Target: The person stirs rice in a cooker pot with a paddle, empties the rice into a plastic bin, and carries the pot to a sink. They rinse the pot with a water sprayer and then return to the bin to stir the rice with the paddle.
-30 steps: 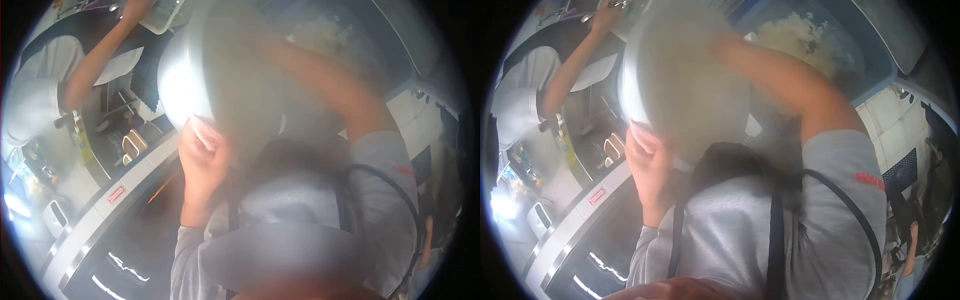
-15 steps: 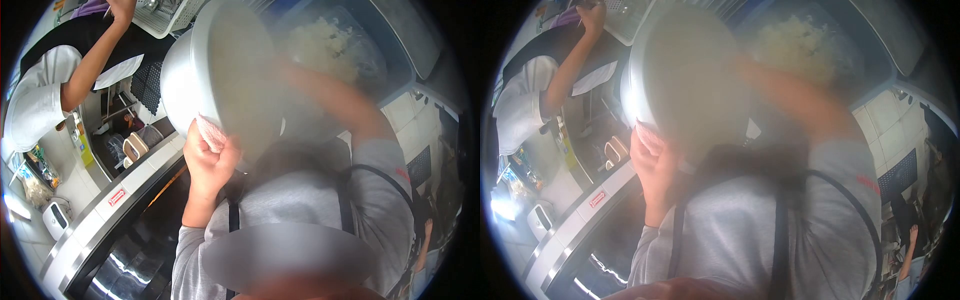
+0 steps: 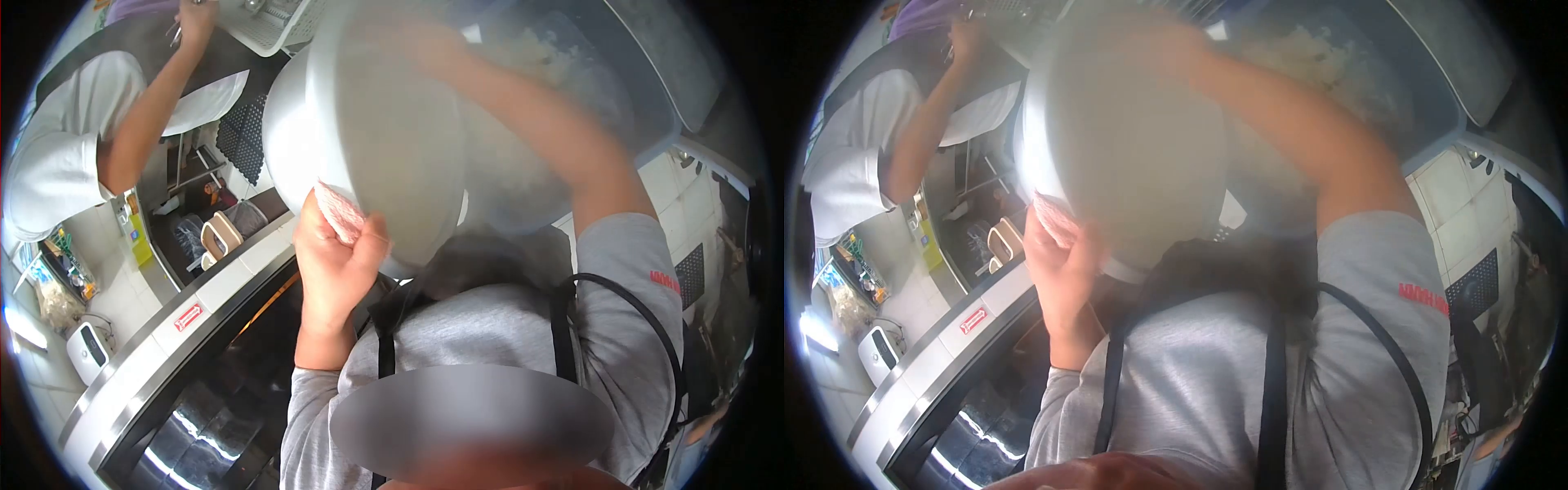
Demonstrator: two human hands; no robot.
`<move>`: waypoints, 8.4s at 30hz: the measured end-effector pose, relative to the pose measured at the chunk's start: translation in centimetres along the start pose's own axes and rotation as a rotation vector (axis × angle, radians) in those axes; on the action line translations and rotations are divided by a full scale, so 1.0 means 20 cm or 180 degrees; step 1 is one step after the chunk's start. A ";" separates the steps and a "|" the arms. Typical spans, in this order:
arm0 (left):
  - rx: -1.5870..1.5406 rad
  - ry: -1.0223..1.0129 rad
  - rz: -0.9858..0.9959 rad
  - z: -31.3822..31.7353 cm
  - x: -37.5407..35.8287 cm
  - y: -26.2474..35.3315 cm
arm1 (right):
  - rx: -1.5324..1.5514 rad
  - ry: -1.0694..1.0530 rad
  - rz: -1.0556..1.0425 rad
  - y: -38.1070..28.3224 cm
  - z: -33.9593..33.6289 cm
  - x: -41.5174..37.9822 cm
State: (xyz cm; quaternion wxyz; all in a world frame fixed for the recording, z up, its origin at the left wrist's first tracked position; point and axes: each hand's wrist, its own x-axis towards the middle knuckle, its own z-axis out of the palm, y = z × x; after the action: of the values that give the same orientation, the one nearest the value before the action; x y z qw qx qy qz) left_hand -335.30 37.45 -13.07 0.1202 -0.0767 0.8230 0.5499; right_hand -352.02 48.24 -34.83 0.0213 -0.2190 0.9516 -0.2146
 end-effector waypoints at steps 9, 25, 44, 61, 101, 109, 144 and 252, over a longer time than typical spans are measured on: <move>0.0065 -0.0110 0.0196 -0.01 0.01 -0.03 | 0.0207 -0.1072 0.0105 -0.01 0.17 -0.20; -0.0151 -0.0203 0.0688 -0.05 0.04 -0.08 | 0.0150 -0.1296 -0.0036 -0.15 0.16 -0.10; -0.0426 -0.0127 0.0598 -0.05 -0.01 -0.10 | -0.0138 -0.2098 -0.0757 -0.06 -0.13 -0.65; 0.0125 -0.0144 0.0557 0.01 -0.08 -0.12 | -0.0033 -0.1978 -0.0315 -0.11 0.41 -0.46; -0.0087 -0.0043 -0.0152 -0.07 -0.10 -0.12 | 0.0481 -0.2221 -0.0456 -0.26 0.05 -0.63; 0.0051 -0.0102 -0.0044 -0.07 -0.12 -0.13 | 0.0554 -0.1704 0.0138 -0.21 0.16 -0.35; -0.2151 0.0965 -0.0971 -0.35 0.04 -1.07 | -0.0755 -0.0965 0.0528 -0.08 0.01 -0.35; -0.0909 0.0375 -0.0085 -0.43 0.35 -1.13 | -0.0805 -0.1996 0.0593 -0.26 0.17 -0.29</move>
State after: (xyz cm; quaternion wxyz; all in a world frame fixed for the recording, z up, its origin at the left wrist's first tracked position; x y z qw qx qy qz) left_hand -337.09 20.93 -31.97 0.0669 -0.1361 0.7409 0.6543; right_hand -344.22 45.20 -36.11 0.3047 -0.1874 0.9337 -0.0145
